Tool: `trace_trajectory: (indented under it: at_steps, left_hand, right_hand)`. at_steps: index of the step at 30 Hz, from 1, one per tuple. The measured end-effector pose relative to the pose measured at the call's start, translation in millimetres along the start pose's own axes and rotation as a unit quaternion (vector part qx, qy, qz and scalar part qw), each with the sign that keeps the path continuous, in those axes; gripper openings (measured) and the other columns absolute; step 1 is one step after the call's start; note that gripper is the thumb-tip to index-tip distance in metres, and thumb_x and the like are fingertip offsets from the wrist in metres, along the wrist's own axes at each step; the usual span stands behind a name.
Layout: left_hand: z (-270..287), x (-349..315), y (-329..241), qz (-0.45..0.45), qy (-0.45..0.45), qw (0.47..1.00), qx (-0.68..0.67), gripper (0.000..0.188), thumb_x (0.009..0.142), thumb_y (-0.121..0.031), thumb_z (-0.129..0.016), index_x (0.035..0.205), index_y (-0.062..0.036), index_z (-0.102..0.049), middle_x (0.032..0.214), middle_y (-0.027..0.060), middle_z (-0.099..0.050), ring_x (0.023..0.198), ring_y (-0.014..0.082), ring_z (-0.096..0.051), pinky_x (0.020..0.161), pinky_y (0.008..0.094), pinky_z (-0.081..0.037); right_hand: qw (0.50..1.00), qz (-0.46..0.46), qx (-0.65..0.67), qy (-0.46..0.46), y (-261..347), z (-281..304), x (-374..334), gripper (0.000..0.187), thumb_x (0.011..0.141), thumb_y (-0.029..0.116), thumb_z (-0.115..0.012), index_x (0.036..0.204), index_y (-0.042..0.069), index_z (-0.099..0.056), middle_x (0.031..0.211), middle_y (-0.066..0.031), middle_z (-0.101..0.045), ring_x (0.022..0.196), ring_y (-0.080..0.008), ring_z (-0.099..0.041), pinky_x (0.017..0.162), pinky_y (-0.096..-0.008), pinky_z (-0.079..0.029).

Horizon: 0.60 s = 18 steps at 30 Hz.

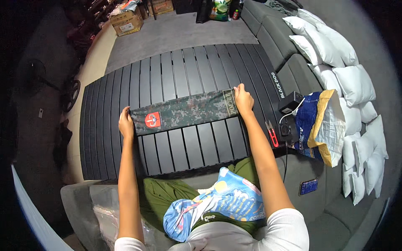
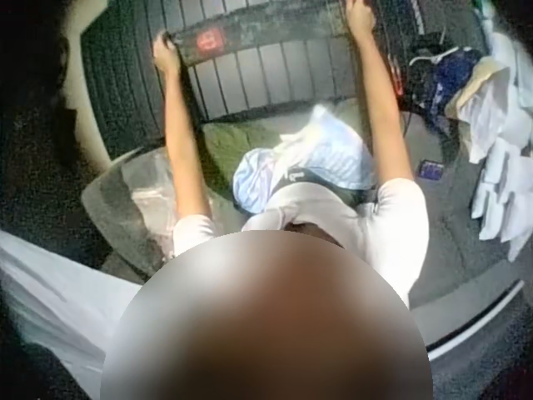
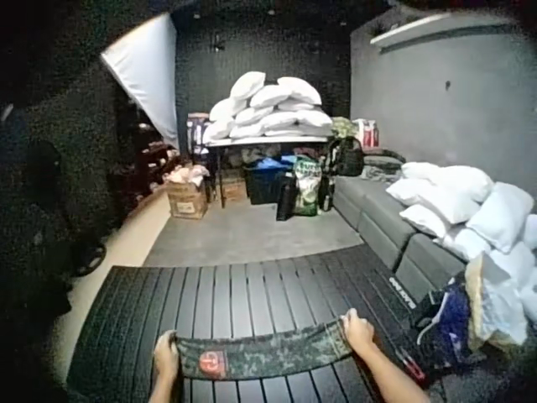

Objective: The recorder folds a camouflage-patterned cloth item and places it into a small clear plastic bag.

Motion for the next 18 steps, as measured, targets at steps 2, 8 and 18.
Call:
trace_trajectory:
  at_steps: [2, 8, 18]
  left_hand:
    - [0, 6, -7, -0.009, 0.024, 1.000, 0.018, 0.026, 0.087, -0.011, -0.049, 0.110, -0.0201, -0.055, 0.101, 0.0052, -0.062, 0.087, 0.0280, -0.061, 0.069, 0.0378, -0.048]
    - [1, 21, -6, -0.032, 0.015, 0.999, 0.009, 0.023, 0.089, -0.012, -0.045, 0.110, -0.0159, -0.055, 0.097, 0.0065, -0.060, 0.088, 0.0278, -0.058, 0.074, 0.0365, -0.046]
    - [-11, 33, -2, 0.024, 0.043, 0.997, 0.057, 0.021, 0.089, -0.020, -0.047, 0.108, -0.0167, -0.056, 0.102, 0.0055, -0.061, 0.089, 0.0279, -0.059, 0.073, 0.0372, -0.047]
  right_hand:
    - [1.000, 0.004, -0.011, 0.001, -2, 0, 2, 0.026, 0.090, 0.037, -0.043, 0.092, 0.011, -0.045, 0.068, -0.0218, -0.061, 0.068, -0.0438, -0.059, 0.056, -0.0525, -0.045]
    - [0.999, 0.026, -0.029, 0.002, 5, -1, 6, 0.027, 0.091, 0.037, -0.042, 0.091, 0.011, -0.045, 0.065, -0.0208, -0.061, 0.065, -0.0425, -0.060, 0.055, -0.0516, -0.046]
    - [0.993, 0.026, -0.107, -0.045, 7, -11, 11, 0.028, 0.091, 0.037, -0.043, 0.087, 0.009, -0.046, 0.063, -0.0182, -0.061, 0.059, -0.0396, -0.060, 0.049, -0.0490, -0.046]
Point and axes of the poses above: each hand's wrist, its own x-axis towards the middle knuckle, its own z-axis out of the back of the hand, y = z × x, the point moved 2 cm from there along x, towards the middle knuckle
